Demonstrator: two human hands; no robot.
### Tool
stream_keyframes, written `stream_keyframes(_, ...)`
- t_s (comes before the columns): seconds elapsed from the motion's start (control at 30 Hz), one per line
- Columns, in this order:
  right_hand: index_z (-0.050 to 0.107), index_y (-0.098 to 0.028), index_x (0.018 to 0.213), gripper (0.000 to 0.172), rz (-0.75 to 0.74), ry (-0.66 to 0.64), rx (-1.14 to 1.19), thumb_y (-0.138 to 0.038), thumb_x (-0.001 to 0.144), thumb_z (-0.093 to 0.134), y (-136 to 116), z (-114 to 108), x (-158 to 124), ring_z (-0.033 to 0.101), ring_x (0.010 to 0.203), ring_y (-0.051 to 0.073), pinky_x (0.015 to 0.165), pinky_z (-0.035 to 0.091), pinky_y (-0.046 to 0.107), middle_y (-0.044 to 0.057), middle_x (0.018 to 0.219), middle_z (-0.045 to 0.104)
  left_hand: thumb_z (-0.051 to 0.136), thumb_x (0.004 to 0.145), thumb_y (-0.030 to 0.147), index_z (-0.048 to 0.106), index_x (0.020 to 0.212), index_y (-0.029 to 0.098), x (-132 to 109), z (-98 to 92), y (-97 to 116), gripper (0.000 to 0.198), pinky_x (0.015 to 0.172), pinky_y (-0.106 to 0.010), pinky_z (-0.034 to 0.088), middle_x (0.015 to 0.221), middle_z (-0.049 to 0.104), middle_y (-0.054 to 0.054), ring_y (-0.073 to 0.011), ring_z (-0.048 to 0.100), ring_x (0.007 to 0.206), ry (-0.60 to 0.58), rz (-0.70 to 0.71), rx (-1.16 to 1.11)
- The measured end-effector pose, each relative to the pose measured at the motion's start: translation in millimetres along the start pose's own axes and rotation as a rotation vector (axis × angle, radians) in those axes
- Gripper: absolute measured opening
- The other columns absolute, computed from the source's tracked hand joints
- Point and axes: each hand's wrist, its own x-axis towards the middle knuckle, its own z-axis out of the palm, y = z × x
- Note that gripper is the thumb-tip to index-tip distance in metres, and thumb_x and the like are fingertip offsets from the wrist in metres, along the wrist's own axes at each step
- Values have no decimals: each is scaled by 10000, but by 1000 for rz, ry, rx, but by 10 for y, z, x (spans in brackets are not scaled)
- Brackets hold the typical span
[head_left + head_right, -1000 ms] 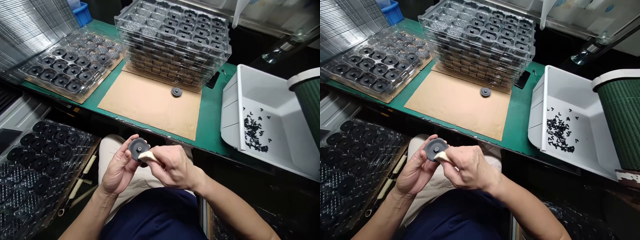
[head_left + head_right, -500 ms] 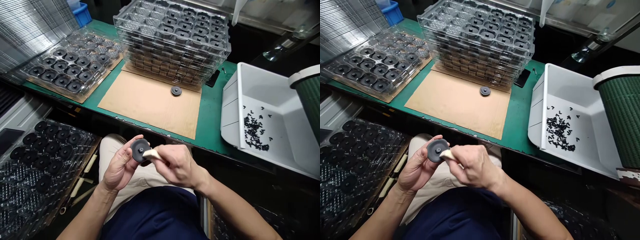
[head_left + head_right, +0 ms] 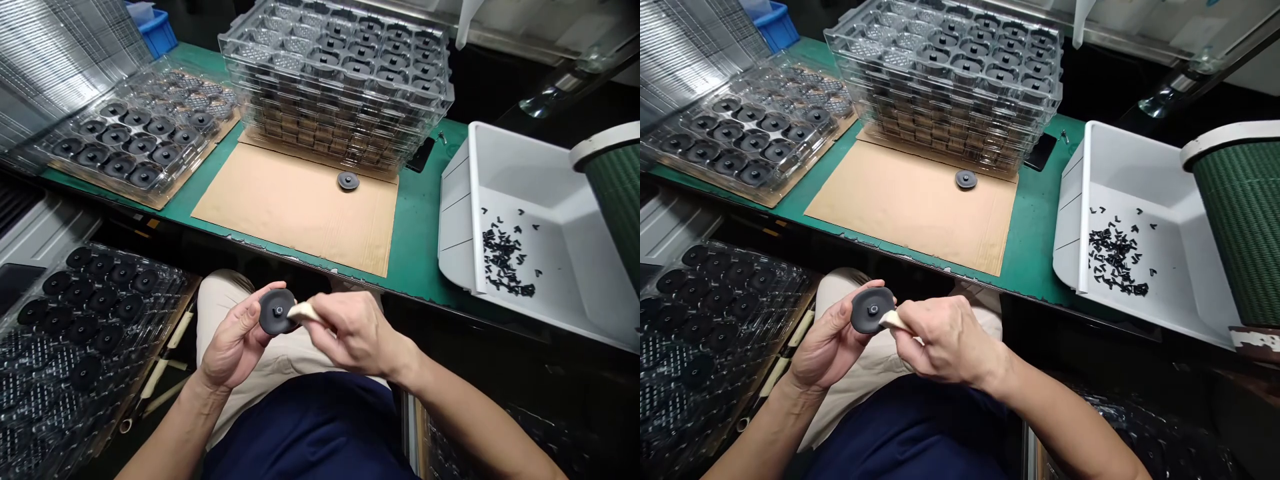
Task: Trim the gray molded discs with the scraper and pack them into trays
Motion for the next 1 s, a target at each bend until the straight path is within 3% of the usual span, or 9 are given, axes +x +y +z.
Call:
stream_keyframes(0.1,464,-193,762,240,-5,-4,-34,-264,987,504,4,13,-13,415,572,89,583,230,256,-32,657,521,828,857,347,769,1229,190,2,17,-4,408,899,-212,607,1170,788,-94,-200,747,1058,14,22,1)
stream_keyframes(0.37,498,-190,779,258,-41,42,-165,-272,1020,457,45,14,34,449,606,116,617,259,278,-13,674,539,839,844,377,793,1188,188,1,17,-38,395,832,-181,610,1063,808,-72,-169,755,931,-40,-47,9)
stream_keyframes(0.6,625,-177,994,253,-164,-55,-209,-314,1075,429,-10,-45,87,468,653,143,637,281,306,2,768,593,778,873,493,817,1100,168,16,-90,-85,398,728,-375,671,935,796,-101,-230,736,798,-121,-168,22)
stream_keyframes(0.83,623,-203,986,195,-227,-161,-317,-287,1061,465,-42,-93,178,415,679,160,636,221,333,-1,785,552,763,862,548,811,877,124,35,-138,-177,427,632,-461,664,780,764,-102,-251,718,657,-147,-307,-48)
stream_keyframes(0.93,619,-219,1068,163,-305,-182,-326,-350,1039,525,-59,-87,231,430,703,163,654,218,337,5,842,578,755,874,542,818,984,137,46,-118,-194,424,664,-440,666,833,780,-110,-259,741,706,-202,-325,-91)
stream_keyframes(1.0,609,-209,1056,152,-275,-137,-313,-329,1035,519,-63,-59,244,453,710,157,660,228,334,8,848,592,784,873,475,801,1124,180,66,-96,-181,388,770,-399,664,988,796,-100,-240,756,838,-192,-249,-139)
